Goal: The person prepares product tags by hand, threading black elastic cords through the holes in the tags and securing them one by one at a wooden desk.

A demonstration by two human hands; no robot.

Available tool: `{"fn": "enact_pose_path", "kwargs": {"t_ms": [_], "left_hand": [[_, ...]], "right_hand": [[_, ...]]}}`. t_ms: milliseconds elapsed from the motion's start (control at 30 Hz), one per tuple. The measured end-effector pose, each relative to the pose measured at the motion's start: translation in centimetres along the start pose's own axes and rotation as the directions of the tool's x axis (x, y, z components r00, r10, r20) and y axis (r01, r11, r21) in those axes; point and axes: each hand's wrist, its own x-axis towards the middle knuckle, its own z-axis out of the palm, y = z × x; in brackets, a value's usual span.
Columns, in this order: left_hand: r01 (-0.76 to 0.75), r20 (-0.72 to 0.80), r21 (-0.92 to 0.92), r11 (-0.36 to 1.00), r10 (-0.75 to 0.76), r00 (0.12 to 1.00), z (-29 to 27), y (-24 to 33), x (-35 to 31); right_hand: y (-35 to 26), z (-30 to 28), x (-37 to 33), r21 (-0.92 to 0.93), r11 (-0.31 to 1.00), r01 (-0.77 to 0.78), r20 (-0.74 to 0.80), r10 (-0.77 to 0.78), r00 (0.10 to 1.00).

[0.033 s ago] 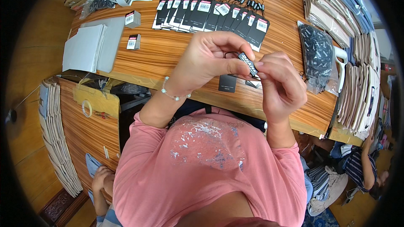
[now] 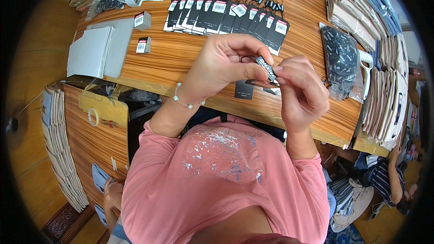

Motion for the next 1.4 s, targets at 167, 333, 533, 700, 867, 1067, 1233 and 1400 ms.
{"fn": "enact_pose_path", "kwargs": {"t_ms": [167, 333, 533, 700, 867, 1067, 1233, 1400], "left_hand": [[-0.001, -0.029, 0.035, 0.999, 0.002, 1.000, -0.1, -0.2, 0.1], [-0.051, -0.035, 0.166, 0.985, 0.057, 0.998, -0.6, 1.0, -0.2], [-0.079, -0.085, 0.419, 0.905, 0.125, 0.988, -0.8, 2.9, -0.7], [-0.097, -0.055, 0.603, 0.792, 0.163, 0.985, -1.6, 3.0, -1.8], [-0.025, -0.118, 0.610, 0.792, 0.122, 0.985, -1.3, 3.2, -2.5], [0.079, -0.225, 0.634, 0.769, 0.086, 0.970, -2.8, 2.8, -3.1], [-0.084, -0.028, 0.967, 0.240, 0.428, 0.903, -4.8, 1.1, -1.1], [-0.108, -0.089, 0.813, 0.573, 0.304, 0.948, 0.1, -0.1, -2.6]], "right_hand": [[0.2, 0.2, -0.1, -0.008, 1.000, -0.017, -0.020, 0.017, 1.000], [1.4, -0.6, -0.7, 0.308, 0.916, -0.257, 0.061, 0.250, 0.966], [1.3, 0.2, -0.2, 0.199, 0.880, -0.430, 0.267, 0.374, 0.888], [1.5, 2.8, -1.6, 0.193, 0.817, -0.544, 0.404, 0.439, 0.803], [1.7, 3.1, -1.8, 0.166, 0.781, -0.603, 0.559, 0.429, 0.709], [1.8, 4.0, -2.5, 0.325, 0.282, -0.902, 0.750, 0.504, 0.428], [3.2, 4.1, -2.1, 0.552, -0.068, -0.831, 0.725, 0.532, 0.438], [3.5, 3.5, -0.9, 0.674, 0.278, -0.685, 0.334, 0.712, 0.618]]}}
